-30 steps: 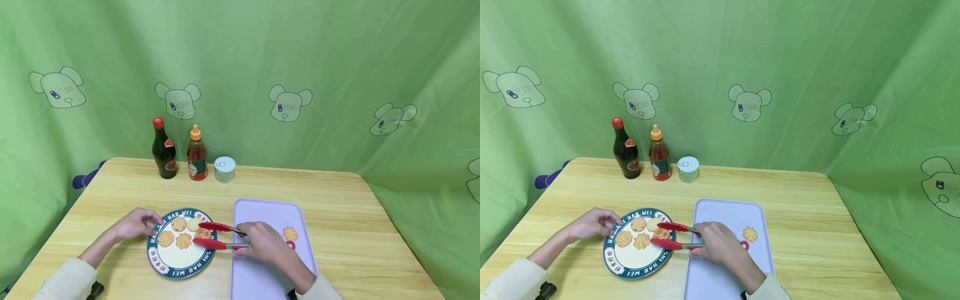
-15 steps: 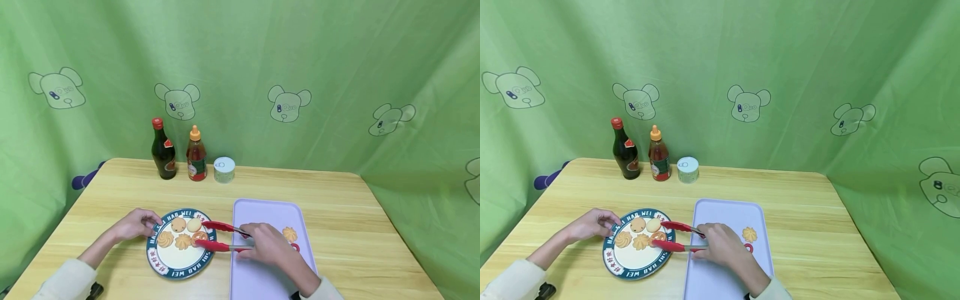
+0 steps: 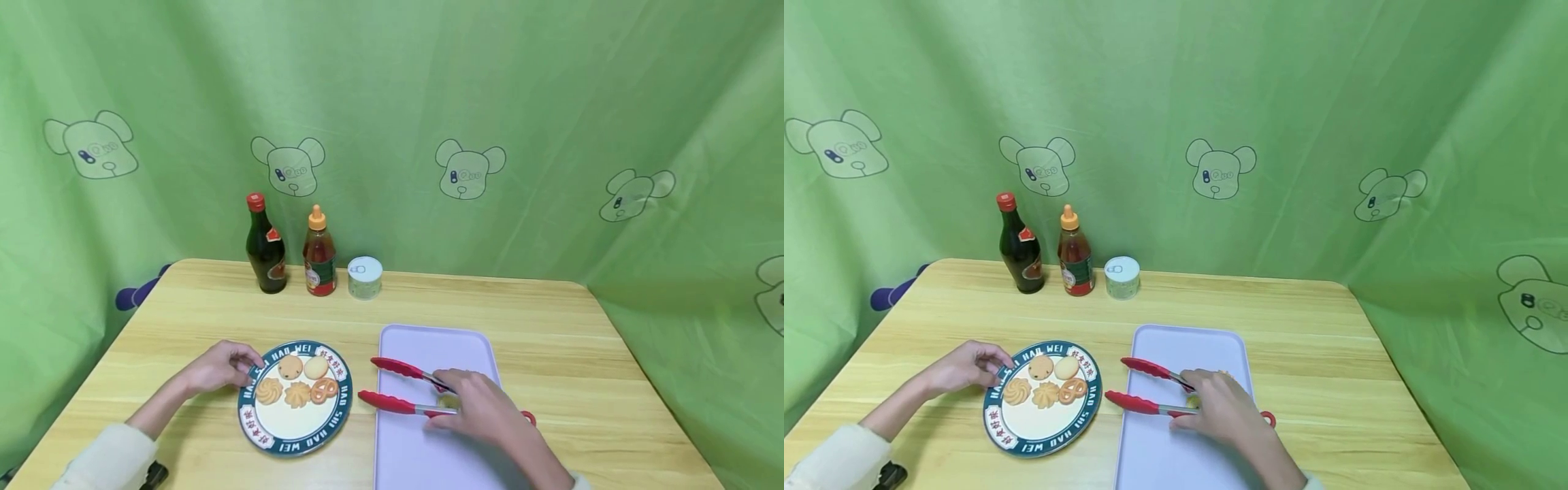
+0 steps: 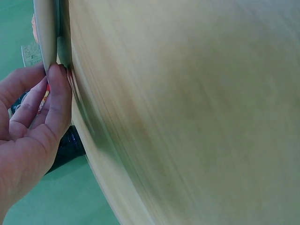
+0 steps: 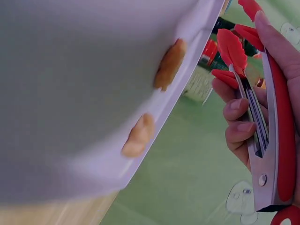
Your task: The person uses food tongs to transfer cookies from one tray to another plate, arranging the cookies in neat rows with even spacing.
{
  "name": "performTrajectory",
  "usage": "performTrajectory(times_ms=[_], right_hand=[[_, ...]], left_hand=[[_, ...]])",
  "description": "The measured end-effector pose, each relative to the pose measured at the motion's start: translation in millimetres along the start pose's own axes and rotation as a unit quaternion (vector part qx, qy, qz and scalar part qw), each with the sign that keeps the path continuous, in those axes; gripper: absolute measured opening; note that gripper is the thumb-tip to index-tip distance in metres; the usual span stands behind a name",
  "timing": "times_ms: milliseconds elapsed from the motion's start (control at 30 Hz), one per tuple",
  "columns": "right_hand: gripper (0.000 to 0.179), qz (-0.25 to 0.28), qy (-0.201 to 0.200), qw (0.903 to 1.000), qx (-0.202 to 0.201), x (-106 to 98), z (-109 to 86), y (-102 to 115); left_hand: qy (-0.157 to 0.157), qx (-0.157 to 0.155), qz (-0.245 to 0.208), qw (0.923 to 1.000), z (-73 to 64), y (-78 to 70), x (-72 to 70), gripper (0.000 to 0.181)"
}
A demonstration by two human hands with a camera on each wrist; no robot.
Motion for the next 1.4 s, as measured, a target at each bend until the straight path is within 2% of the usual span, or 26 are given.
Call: performTrajectory(times_ms=[267, 533, 767, 867, 1133, 1400], right_hand=[[0.079, -0.001, -0.02, 0.9997, 0.016, -20, -19.4, -19], [0.089, 0.018, 0.007, 0.9973, 0.07, -30, -36.1, -41], [0.087, 0.006, -0.01, 0.9995, 0.031, -39, -51.6, -49], [0.088, 0.005, -0.007, 0.9994, 0.033, -42, -57.6, -54], [0.089, 0.008, 0.016, 0.9961, 0.086, -41, -68.9, -72], [0.084, 0.009, 0.027, 0.9935, 0.11, -39, -77.3, -80]], left_hand=[[0.0, 0.0, -0.002, 1.0, -0.2, 1.6, -0.2, 0.033], [0.004, 0.001, -0.01, 0.9999, -1.0, 1.1, 0.4, 0.034], [0.004, -0.006, -0.008, 0.9999, -0.9, 1.4, 0.6, 0.033], [0.004, -0.008, -0.005, 1.0, -0.6, 1.5, 0.7, 0.032], [0.001, -0.007, -0.001, 1.0, -1.1, -0.5, -0.7, 0.033], [0.004, -0.009, 0.0, 1.0, -1.2, -0.7, -0.1, 0.032]])
Point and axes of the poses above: each hand's wrist, its own z-axis towards the middle knuckle, its own x-axis out of the palm, y = z × x, the point moved 8 cm from there along z, towards the middle knuckle, and after that the axes turned 15 degrees about z, right-handed, at the moved point
